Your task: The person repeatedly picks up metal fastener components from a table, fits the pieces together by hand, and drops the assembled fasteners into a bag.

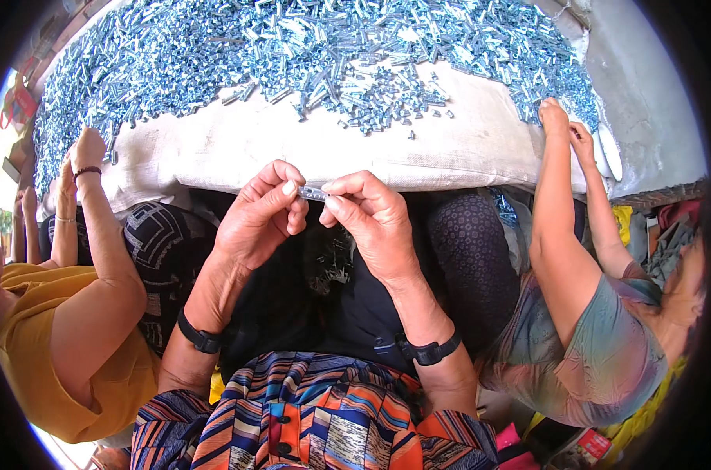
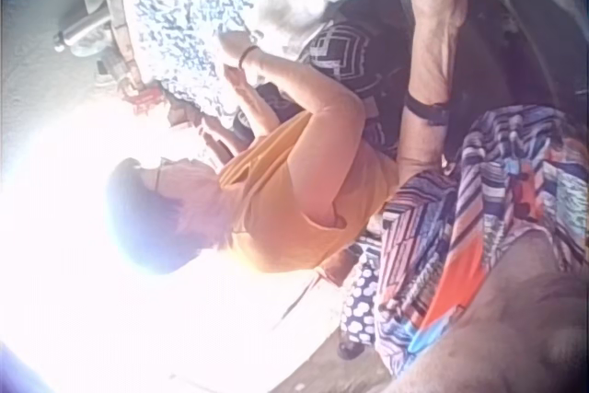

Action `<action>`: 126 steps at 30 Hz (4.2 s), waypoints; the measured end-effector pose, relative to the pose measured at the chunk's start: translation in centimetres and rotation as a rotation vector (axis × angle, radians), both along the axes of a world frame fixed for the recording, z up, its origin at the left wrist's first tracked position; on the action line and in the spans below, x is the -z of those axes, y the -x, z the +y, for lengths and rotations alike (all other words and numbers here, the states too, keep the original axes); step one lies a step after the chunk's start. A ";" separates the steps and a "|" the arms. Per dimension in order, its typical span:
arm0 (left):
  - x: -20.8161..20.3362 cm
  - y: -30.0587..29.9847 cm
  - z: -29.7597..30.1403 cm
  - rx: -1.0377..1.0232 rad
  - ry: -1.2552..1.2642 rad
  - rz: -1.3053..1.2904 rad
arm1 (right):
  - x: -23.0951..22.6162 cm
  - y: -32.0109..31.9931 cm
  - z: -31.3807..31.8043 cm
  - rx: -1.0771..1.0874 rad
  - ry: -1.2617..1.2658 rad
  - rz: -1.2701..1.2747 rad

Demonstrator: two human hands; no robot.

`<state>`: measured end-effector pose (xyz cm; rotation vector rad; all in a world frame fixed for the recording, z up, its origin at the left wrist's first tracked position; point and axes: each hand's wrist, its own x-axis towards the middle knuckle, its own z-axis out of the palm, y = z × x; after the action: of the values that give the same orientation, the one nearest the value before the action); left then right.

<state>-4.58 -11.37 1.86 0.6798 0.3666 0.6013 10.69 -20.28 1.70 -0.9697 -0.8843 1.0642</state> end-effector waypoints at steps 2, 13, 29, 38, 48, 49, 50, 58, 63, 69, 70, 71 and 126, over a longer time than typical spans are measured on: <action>0.1 -0.3 -0.6 0.026 0.044 -0.055 | 0.0 0.0 -0.2 -0.055 0.017 0.136; 0.8 0.1 1.2 0.042 -0.426 0.437 | 0.4 -2.0 -1.1 -0.146 0.188 -0.024; 2.9 -9.0 6.9 -0.391 -1.537 1.225 | 0.7 -6.8 12.5 0.330 -0.046 -0.900; 1.6 -5.9 6.7 -0.327 -1.271 1.023 | 1.0 -6.7 17.1 0.306 -0.037 -1.529; -0.5 -1.6 5.3 -0.191 -0.473 0.417 | -1.6 -4.1 9.0 0.050 0.105 -0.573; -0.5 -1.6 5.1 -0.155 -0.497 0.415 | -2.0 -3.7 7.8 -0.098 0.175 -0.279; -0.5 -1.5 4.9 -0.134 -0.489 0.405 | -2.0 -3.3 6.8 -0.098 0.195 -0.260; -1.3 -0.8 2.6 -0.104 -0.322 0.295 | -1.2 -1.5 2.6 -0.045 0.133 -0.210; -1.5 -0.8 1.4 -0.067 -0.225 0.278 | -0.4 -1.6 2.1 -0.014 0.099 -0.155; -0.5 -0.5 1.1 -0.066 -0.258 0.189 | -0.8 -1.2 1.6 -0.027 0.063 -0.148; -0.3 -0.5 1.1 -0.064 -0.286 0.187 | -0.7 -1.2 1.6 -0.025 0.065 -0.148; -0.3 -0.5 1.0 -0.062 -0.313 0.185 | -0.7 -1.2 1.5 -0.035 0.066 -0.126; 1.4 -8.9 9.9 -0.360 -1.583 1.063 | 1.5 -7.7 12.3 0.456 0.086 -1.381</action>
<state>4.37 -1.43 0.51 2.5271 1.0138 0.7718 18.44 -7.99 0.21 -1.8968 -1.5774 -0.1099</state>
